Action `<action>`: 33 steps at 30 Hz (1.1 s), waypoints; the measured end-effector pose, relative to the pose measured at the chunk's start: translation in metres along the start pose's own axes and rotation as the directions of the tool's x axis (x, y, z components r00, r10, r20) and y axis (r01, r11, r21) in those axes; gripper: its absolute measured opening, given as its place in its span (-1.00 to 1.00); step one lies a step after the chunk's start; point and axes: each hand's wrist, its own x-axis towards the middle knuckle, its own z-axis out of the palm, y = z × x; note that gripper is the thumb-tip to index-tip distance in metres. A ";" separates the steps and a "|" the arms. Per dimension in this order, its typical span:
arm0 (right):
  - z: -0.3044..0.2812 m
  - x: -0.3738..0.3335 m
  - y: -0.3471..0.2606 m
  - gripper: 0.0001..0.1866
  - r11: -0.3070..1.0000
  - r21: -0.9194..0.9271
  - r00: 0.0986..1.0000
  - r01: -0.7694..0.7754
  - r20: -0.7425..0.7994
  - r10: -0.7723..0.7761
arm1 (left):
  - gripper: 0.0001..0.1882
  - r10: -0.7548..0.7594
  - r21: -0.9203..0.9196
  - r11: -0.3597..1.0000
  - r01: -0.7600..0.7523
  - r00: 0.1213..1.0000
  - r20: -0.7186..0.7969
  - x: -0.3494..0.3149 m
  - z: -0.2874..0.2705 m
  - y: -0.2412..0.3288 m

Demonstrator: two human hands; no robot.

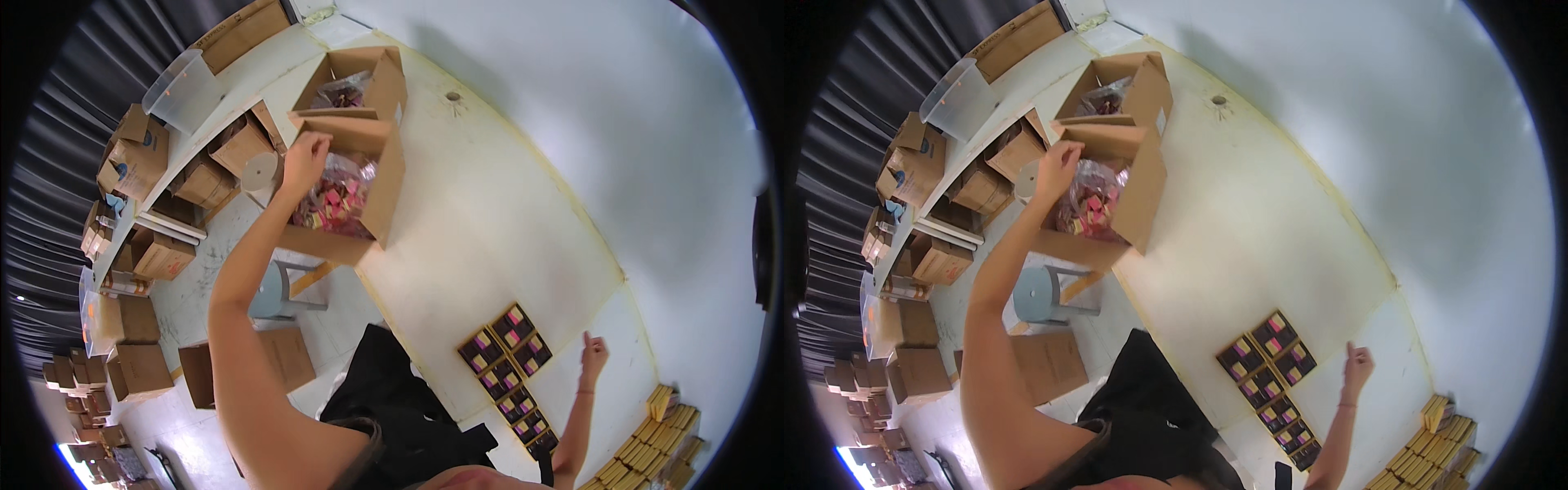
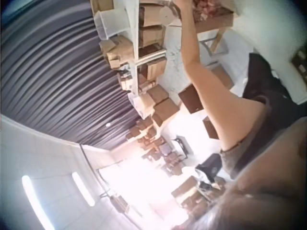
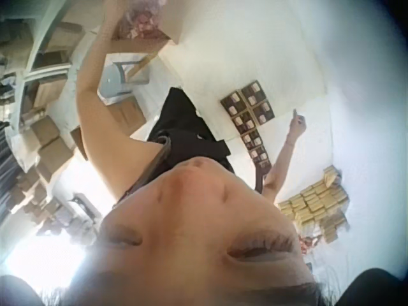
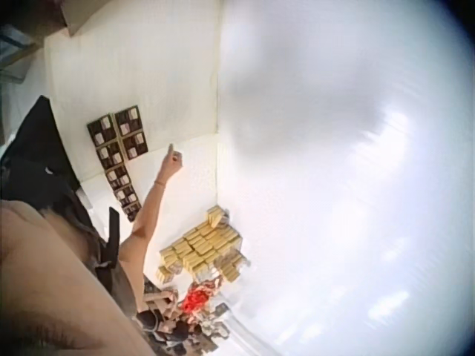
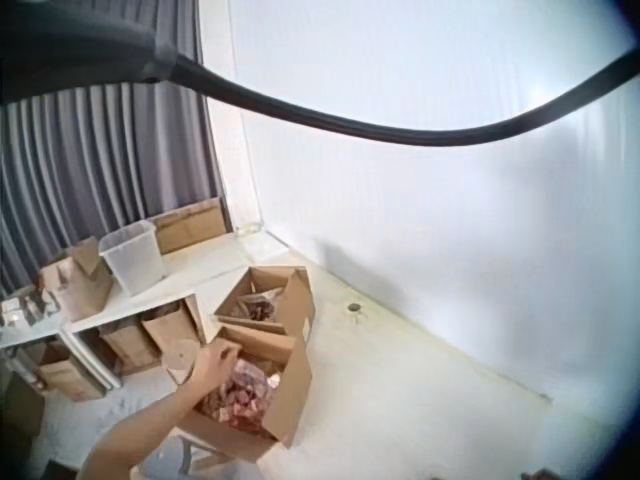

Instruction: The person assembles cosmetic palettes by placing small colored blocks into black tray compartments on a white table. They retrieve blocks from a cardboard box, arrange them into the trays, and then place the completed palettes into a clear plastic bin.

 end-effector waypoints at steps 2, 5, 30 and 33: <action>0.053 -0.050 -0.045 -0.65 0.964 0.260 0.993 -0.062 0.109 0.034 | -0.84 0.018 0.059 0.998 -0.016 0.999 -0.038 0.069 0.018 -0.060; 0.114 -0.129 -0.074 -0.66 0.893 0.410 0.979 -0.183 0.156 0.129 | -0.80 -0.109 0.132 0.986 0.105 0.994 0.022 0.162 0.052 -0.150; 0.206 -0.375 -0.134 -0.66 0.639 0.591 0.584 -0.492 -0.320 0.746 | -0.69 -0.102 0.257 0.963 -0.085 0.765 0.636 0.234 0.284 -0.299; 0.201 -0.378 -0.140 -0.61 0.564 0.694 0.547 -0.447 -0.286 0.786 | -0.69 -0.109 0.188 0.982 -0.006 0.796 0.596 0.224 0.280 -0.304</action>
